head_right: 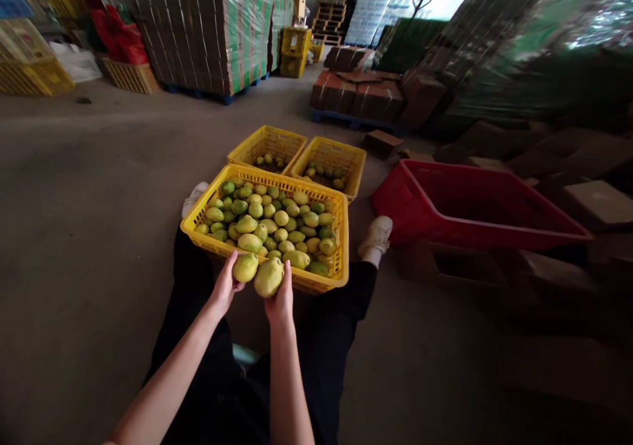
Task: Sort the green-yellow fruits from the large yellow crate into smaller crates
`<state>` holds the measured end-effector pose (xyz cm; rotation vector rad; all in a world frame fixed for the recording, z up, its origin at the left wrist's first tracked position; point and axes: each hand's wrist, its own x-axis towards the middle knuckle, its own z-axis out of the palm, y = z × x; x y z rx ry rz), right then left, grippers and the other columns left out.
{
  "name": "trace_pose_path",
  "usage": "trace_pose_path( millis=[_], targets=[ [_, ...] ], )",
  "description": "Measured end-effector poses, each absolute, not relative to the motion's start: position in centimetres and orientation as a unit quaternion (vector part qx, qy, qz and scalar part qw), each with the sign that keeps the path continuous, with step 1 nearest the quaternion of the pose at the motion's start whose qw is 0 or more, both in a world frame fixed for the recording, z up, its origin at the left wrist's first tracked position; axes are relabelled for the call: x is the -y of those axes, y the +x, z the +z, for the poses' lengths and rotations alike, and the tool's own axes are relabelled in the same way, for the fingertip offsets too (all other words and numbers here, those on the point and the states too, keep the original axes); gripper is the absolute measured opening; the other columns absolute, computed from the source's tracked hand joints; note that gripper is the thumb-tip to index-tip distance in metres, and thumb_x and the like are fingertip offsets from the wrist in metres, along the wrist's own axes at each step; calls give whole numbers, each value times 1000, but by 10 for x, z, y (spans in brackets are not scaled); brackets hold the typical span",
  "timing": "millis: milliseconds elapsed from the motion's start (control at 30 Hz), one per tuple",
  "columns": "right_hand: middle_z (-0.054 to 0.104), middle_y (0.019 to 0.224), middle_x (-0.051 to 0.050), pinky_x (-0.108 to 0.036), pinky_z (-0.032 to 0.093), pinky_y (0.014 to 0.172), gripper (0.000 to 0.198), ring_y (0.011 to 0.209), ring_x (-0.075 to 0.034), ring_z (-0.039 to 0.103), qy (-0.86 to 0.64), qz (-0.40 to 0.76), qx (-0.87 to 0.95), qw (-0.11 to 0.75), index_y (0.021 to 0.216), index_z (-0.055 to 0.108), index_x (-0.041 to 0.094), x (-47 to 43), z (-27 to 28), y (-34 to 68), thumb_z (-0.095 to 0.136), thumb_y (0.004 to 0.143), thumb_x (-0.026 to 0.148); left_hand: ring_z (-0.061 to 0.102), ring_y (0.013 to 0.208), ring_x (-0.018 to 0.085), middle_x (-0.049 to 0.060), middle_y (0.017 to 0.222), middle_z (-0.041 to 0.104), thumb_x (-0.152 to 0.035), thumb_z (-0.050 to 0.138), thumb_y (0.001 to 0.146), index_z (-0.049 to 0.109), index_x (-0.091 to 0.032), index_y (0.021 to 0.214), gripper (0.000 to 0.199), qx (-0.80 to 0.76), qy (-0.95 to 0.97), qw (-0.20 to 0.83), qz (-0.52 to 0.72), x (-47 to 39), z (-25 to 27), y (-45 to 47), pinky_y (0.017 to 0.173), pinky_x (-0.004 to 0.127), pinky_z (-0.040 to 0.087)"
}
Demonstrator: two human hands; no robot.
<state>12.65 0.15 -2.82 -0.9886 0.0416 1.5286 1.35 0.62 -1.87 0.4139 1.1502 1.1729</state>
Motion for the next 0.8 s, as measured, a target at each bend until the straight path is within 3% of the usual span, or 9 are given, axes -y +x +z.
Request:
trace_pose_path(
  millis=[100,233,333,433,600,800],
  targets=[
    [74,71,-1,-27,52,43,34,56,-17,66,-402,690,15,602,85,73,19,1,-22,124,73,75,51,35,40,5,-9,59,48,-58,73,77,51,-22,85,43,-494,244,638,537,-6,-17,11,38,18,15],
    [73,71,-2,-27,47,38,28,55,-19,65,-408,698,42,587,84,72,18,4,-18,124,75,70,42,34,33,7,-9,51,45,-60,55,89,53,-21,86,39,-539,221,648,490,-7,-14,6,36,19,14],
    [73,72,-1,-27,48,42,25,56,-18,65,-406,697,50,589,85,70,19,5,-18,123,76,69,38,37,30,8,-8,47,45,-61,48,93,57,-19,88,44,-553,206,657,470,-6,-12,2,35,20,16],
    [73,73,0,-26,51,47,23,59,-17,66,-413,679,30,606,85,69,19,5,-18,121,76,68,34,38,30,8,-8,46,45,-61,53,90,59,-18,88,43,-541,218,672,457,-7,-12,-1,35,19,15],
    [73,71,1,-23,46,39,22,56,-16,65,-411,673,7,615,84,67,20,4,-12,120,76,69,33,36,29,7,-9,48,46,-55,63,84,54,-21,83,36,-501,228,692,468,-6,-15,-3,34,19,12],
    [73,66,3,-27,58,50,21,51,-15,67,-399,691,-12,602,83,68,20,3,-8,125,71,82,40,33,27,5,-4,57,55,-58,50,93,56,-19,85,40,-498,193,706,465,-2,-10,-12,32,18,12]
  ],
)
